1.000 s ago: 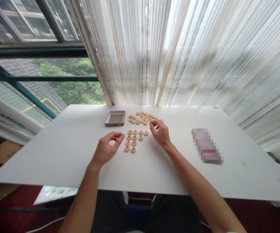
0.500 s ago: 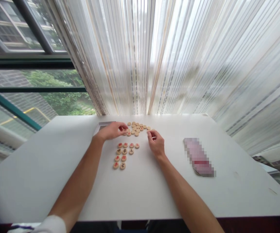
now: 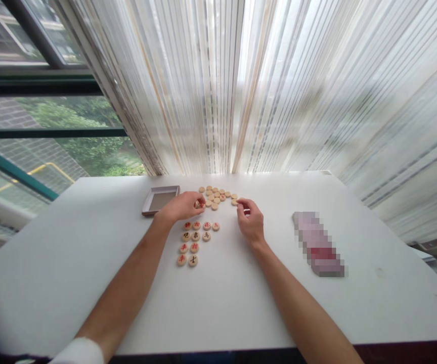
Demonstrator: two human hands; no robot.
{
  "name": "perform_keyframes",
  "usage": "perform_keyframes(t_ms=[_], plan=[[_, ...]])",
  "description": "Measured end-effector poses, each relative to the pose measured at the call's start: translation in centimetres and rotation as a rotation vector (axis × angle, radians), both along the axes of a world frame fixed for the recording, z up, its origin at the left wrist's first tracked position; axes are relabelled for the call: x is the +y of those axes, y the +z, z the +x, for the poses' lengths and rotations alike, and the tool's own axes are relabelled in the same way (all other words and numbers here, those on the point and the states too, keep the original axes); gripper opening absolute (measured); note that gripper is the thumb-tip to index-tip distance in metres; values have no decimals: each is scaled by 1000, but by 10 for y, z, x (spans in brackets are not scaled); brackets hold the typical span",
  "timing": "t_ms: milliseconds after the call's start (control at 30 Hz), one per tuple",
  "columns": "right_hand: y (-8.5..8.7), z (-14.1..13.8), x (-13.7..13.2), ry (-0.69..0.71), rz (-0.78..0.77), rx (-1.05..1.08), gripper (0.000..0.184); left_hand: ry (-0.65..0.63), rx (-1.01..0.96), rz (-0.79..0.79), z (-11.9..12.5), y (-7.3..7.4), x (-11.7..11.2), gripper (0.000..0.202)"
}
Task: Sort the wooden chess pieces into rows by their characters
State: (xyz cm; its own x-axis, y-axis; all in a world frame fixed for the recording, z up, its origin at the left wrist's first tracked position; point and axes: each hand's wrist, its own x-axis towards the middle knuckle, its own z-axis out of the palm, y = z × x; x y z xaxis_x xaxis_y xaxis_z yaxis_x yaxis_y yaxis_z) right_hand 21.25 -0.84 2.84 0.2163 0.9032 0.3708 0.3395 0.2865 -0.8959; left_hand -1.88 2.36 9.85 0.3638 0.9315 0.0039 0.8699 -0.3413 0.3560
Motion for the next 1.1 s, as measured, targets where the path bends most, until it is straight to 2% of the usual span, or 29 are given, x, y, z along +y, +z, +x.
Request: perform_keyframes(t_ms=[667,867,967,1100], plan=[[1,1,-3,1,-10,-18,22,-9,4,4,1,-10,3,17],[2,0,-5,10,-14,-33,22,-3,-3,0,2,-14,4,11],[1,0,-6,21,-10,-50,22,3,-20,22,2,-11,2,13],[1,-2,-9,64,-10,-35,24,-25,-124,62,5,3,-4,21]])
